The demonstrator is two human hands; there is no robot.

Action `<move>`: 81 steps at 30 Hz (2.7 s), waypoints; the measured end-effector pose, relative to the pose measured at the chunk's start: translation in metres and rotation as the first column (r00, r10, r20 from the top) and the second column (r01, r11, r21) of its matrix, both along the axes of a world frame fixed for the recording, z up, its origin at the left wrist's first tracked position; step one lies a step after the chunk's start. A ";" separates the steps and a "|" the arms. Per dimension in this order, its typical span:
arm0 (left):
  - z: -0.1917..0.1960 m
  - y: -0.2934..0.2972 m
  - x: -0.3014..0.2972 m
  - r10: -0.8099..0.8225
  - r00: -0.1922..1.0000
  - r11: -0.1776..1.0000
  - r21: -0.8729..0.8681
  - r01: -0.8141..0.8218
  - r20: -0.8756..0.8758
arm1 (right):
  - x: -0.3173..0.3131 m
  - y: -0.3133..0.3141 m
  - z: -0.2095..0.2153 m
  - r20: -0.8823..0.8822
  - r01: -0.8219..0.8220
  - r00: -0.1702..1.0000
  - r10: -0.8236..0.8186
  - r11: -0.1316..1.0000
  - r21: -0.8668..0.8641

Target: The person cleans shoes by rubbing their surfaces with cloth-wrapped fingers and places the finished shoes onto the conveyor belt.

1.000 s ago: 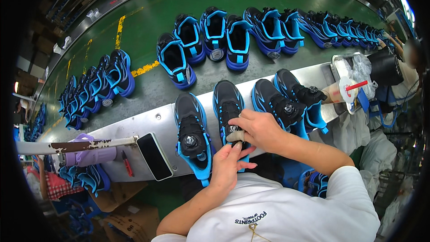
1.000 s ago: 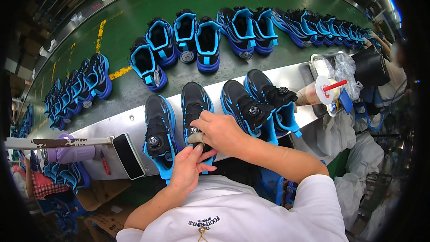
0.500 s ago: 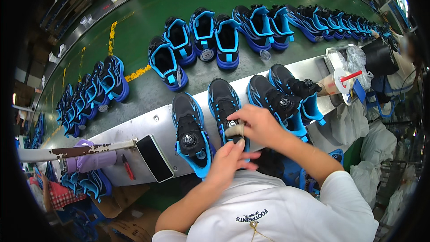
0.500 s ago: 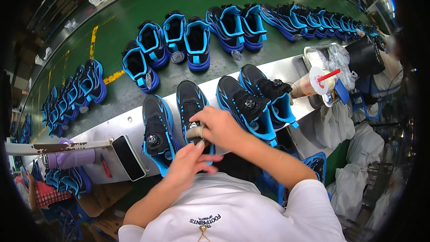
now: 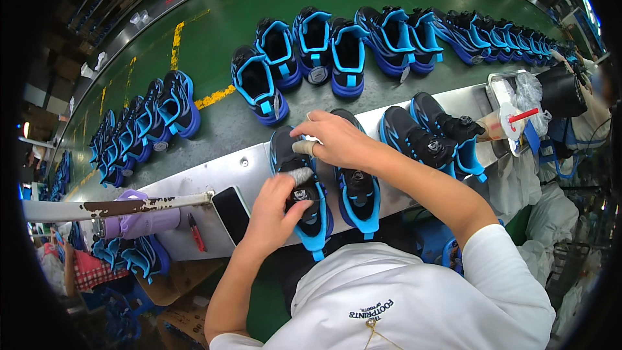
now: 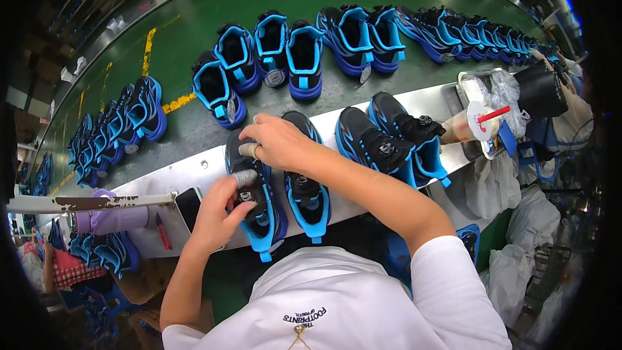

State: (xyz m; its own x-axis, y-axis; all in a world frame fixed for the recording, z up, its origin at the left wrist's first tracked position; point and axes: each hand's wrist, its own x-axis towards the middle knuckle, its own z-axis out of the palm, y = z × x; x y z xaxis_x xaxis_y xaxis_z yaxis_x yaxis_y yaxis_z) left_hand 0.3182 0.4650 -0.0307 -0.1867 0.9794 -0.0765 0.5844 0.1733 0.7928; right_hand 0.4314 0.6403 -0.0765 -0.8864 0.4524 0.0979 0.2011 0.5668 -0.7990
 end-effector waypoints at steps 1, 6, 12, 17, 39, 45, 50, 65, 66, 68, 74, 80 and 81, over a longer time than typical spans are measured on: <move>0.000 0.003 0.009 0.067 0.994 0.989 0.138 -0.054 -0.090 | -0.005 -0.001 -0.006 0.015 -0.014 1.000 0.014 1.000 0.013; -0.013 0.003 -0.012 0.045 0.967 0.992 -0.124 -0.014 0.251 | -0.023 -0.002 -0.013 0.139 -0.072 0.988 0.070 0.997 0.014; -0.010 0.007 -0.004 -0.009 0.999 0.998 -0.058 0.012 0.037 | -0.023 -0.002 -0.016 0.159 -0.058 0.986 0.050 0.997 0.049; -0.004 0.009 0.006 0.025 1.000 1.000 0.015 -0.025 -0.004 | -0.021 0.000 -0.020 0.178 -0.059 0.982 0.056 0.998 0.013; -0.024 0.011 0.011 0.036 0.986 0.979 0.204 -0.003 -0.162 | 0.001 0.017 -0.017 0.145 -0.121 0.981 0.128 0.991 -0.056; -0.056 -0.001 0.007 0.081 0.907 0.993 0.045 -0.109 0.414 | 0.016 0.020 -0.001 0.111 -0.139 0.983 0.147 0.988 -0.070; -0.038 -0.012 0.029 0.231 0.928 0.905 0.414 -0.095 -0.291 | 0.024 0.017 0.006 0.043 -0.166 0.984 0.175 0.972 -0.165; -0.041 -0.024 0.088 0.520 -0.011 0.785 -0.484 -0.386 0.854 | 0.042 -0.031 -0.005 -0.048 -0.152 0.986 0.158 0.982 0.109; -0.042 -0.024 0.088 0.521 -0.010 0.785 -0.484 -0.387 0.853 | 0.041 -0.023 -0.004 -0.050 -0.152 0.986 0.158 0.982 0.109; -0.043 -0.021 0.090 0.511 -0.038 0.792 -0.487 -0.367 0.859 | 0.043 -0.007 -0.001 -0.093 -0.343 0.937 0.336 0.937 -0.065; -0.046 -0.019 0.101 0.495 -0.003 0.782 -0.447 -0.434 0.869 | 0.043 -0.036 -0.013 -0.074 -0.121 0.989 0.131 0.984 0.131; -0.022 -0.018 0.105 0.166 0.985 0.981 0.090 -0.169 0.038 | 0.017 0.010 0.030 0.233 -0.277 0.929 0.287 0.958 -0.074; -0.020 -0.012 0.108 0.051 0.981 0.993 0.114 -0.030 -0.188 | 0.010 0.024 0.036 0.121 -0.256 0.961 0.247 0.965 0.058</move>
State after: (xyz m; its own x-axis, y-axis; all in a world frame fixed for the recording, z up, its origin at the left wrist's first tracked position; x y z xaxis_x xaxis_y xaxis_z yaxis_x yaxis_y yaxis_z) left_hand 0.4261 0.4525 -0.0510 -0.2267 0.9713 0.0722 0.7205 0.1173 0.6835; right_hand 0.4410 0.6644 -0.0407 -0.9778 0.2088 0.0164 0.1299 0.6660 -0.7346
